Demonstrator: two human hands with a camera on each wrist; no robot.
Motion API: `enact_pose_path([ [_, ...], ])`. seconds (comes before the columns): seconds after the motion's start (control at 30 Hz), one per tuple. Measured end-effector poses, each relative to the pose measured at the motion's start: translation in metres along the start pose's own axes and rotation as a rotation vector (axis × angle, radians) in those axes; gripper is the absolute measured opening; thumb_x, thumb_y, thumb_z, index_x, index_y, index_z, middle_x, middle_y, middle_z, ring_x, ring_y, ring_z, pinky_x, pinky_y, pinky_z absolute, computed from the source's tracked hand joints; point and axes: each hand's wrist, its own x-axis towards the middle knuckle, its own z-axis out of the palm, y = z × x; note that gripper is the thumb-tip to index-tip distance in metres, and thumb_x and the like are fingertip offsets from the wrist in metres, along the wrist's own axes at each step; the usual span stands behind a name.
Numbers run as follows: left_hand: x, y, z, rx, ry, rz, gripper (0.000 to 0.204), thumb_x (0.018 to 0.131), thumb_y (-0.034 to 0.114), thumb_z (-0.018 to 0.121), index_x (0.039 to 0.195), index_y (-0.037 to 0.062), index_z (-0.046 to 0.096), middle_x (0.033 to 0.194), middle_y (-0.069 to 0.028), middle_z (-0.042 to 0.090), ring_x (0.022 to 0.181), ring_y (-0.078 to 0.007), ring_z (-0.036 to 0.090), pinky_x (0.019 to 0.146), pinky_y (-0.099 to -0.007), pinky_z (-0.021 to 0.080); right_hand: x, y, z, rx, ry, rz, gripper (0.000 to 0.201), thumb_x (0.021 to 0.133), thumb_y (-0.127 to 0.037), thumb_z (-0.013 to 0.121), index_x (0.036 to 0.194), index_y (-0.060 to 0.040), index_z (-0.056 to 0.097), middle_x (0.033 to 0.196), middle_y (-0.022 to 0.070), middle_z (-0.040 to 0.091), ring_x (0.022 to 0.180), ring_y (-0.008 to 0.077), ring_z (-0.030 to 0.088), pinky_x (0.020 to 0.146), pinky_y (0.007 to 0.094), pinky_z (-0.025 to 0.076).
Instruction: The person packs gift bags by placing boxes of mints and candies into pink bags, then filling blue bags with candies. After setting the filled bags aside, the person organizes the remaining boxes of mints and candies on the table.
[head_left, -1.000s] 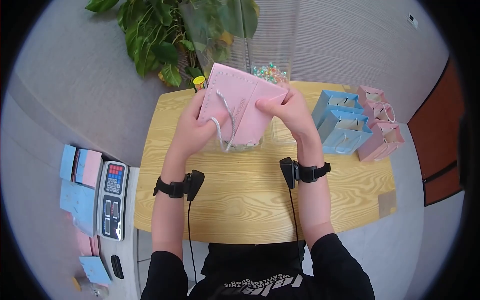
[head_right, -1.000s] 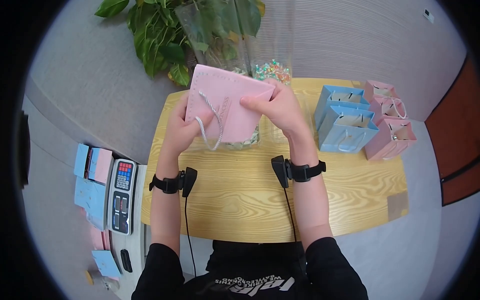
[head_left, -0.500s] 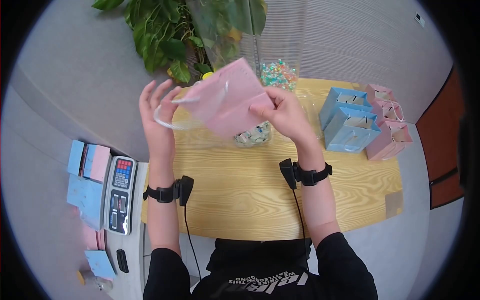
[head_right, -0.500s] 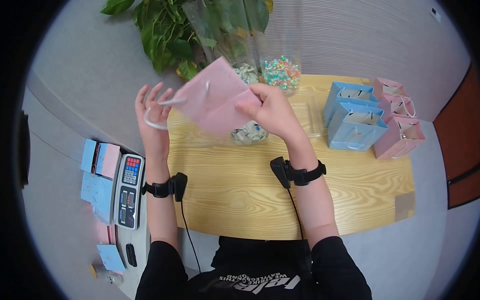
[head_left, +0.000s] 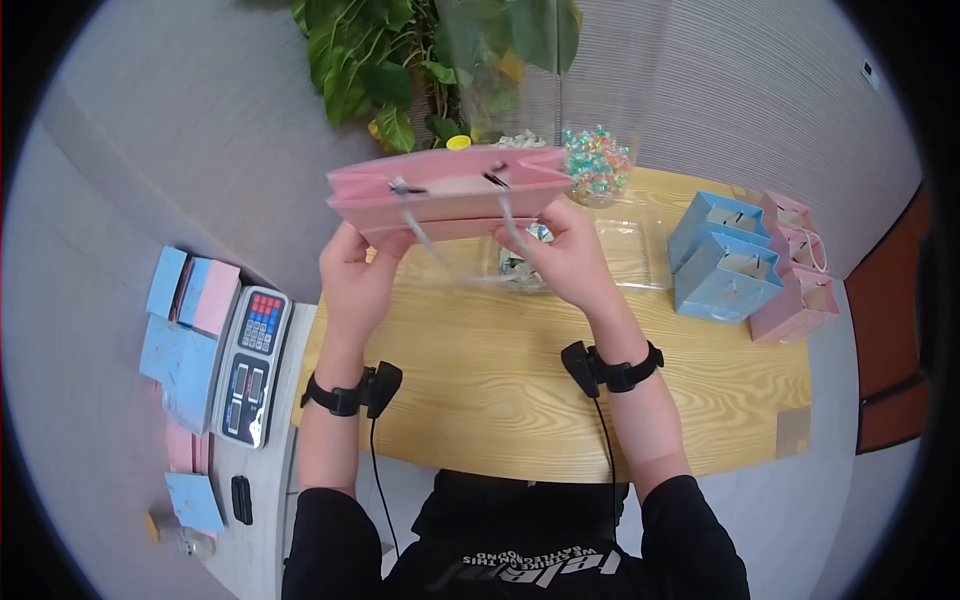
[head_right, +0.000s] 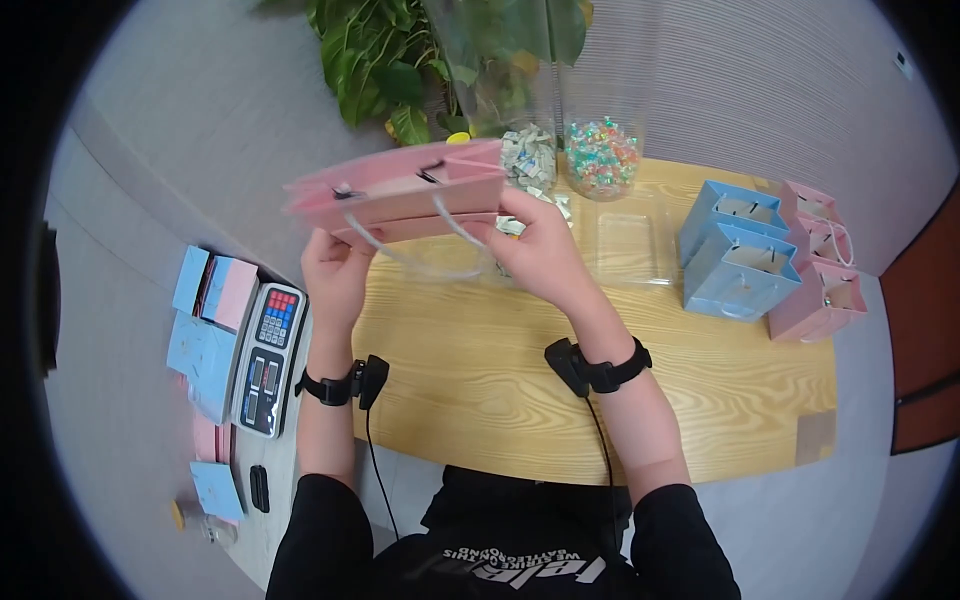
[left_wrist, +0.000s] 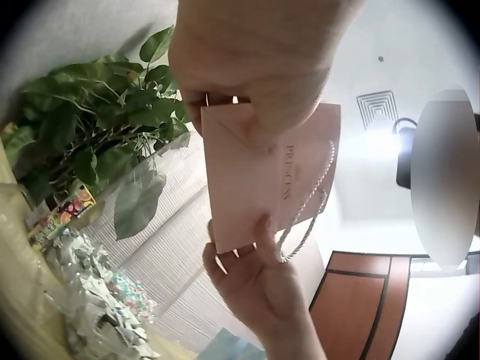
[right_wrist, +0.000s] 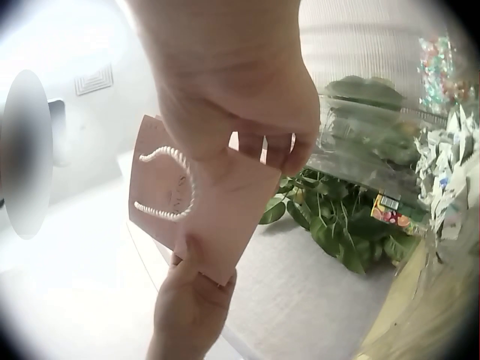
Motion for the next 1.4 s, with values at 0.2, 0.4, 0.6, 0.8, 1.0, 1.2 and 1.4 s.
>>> enact_pose_path([
  [0.2,0.026,-0.038,-0.048,-0.239,0.076,-0.174,0.031,0.093,0.011,0.058,0.121,-0.0016,0.053,0.115,-0.0104,0.062,0.104,-0.0154,0.058,0.090,-0.0300,0.045,0.000,-0.007,-0.004,-0.071,-0.056,0.164,0.025,0.088,-0.016,0.066,0.109,-0.0009,0.066,0.096,0.0038,0.068,0.088,0.0109,0.062,0.080,0.0271,0.049],
  [0.4,0.075,-0.146,-0.118,-0.323,0.211,-0.433,0.038,0.094,0.012,0.056,0.126,-0.0035,0.045,0.120,-0.0133,0.057,0.109,-0.0195,0.057,0.092,-0.0313,0.047,0.001,0.001,-0.021,-0.173,-0.023,0.197,0.023,0.089,-0.018,0.064,0.103,-0.0005,0.068,0.087,0.0066,0.070,0.077,0.0110,0.063,0.071,0.0257,0.049],
  [0.6,0.080,-0.221,-0.108,0.051,0.152,-0.635,0.042,0.094,0.013,0.056,0.129,-0.0038,0.043,0.124,-0.0111,0.057,0.109,-0.0199,0.057,0.088,-0.0347,0.049,0.000,-0.012,-0.035,-0.208,0.096,0.121,0.019,0.089,-0.016,0.064,0.099,0.0000,0.069,0.087,0.0059,0.070,0.075,0.0105,0.061,0.070,0.0258,0.048],
  [0.8,0.082,-0.243,-0.086,0.283,0.079,-0.638,0.042,0.092,0.020,0.061,0.126,-0.0018,0.048,0.115,-0.0112,0.061,0.102,-0.0182,0.059,0.084,-0.0319,0.050,-0.002,-0.018,-0.046,-0.251,0.155,0.101,0.018,0.088,-0.016,0.065,0.097,-0.0006,0.070,0.083,0.0054,0.070,0.074,0.0108,0.061,0.069,0.0258,0.048],
  [1.0,0.088,-0.303,-0.105,0.478,0.022,-0.615,0.040,0.085,0.026,0.068,0.109,-0.0050,0.064,0.100,-0.0147,0.069,0.093,-0.0204,0.064,0.082,-0.0320,0.049,0.000,-0.016,-0.052,-0.339,0.166,0.159,0.018,0.088,-0.015,0.065,0.097,-0.0001,0.070,0.088,0.0054,0.070,0.082,0.0120,0.063,0.075,0.0262,0.048],
  [1.2,0.088,-0.312,-0.097,0.889,0.038,-0.635,0.056,0.081,0.049,0.062,0.107,-0.0006,0.067,0.101,-0.0196,0.069,0.096,-0.0325,0.065,0.086,-0.0379,0.049,0.001,-0.011,-0.048,-0.359,0.174,0.080,0.020,0.087,-0.018,0.064,0.097,-0.0011,0.069,0.083,0.0095,0.070,0.072,0.0165,0.062,0.065,0.0281,0.048],
  [1.4,0.091,-0.284,-0.090,0.848,0.042,-0.641,0.061,0.081,0.052,0.060,0.113,-0.0003,0.065,0.110,-0.0224,0.065,0.107,-0.0360,0.061,0.094,-0.0398,0.045,0.001,-0.011,-0.048,-0.406,0.126,0.153,0.017,0.086,-0.014,0.067,0.096,-0.0009,0.070,0.089,0.0067,0.071,0.079,0.0135,0.064,0.072,0.0259,0.049],
])
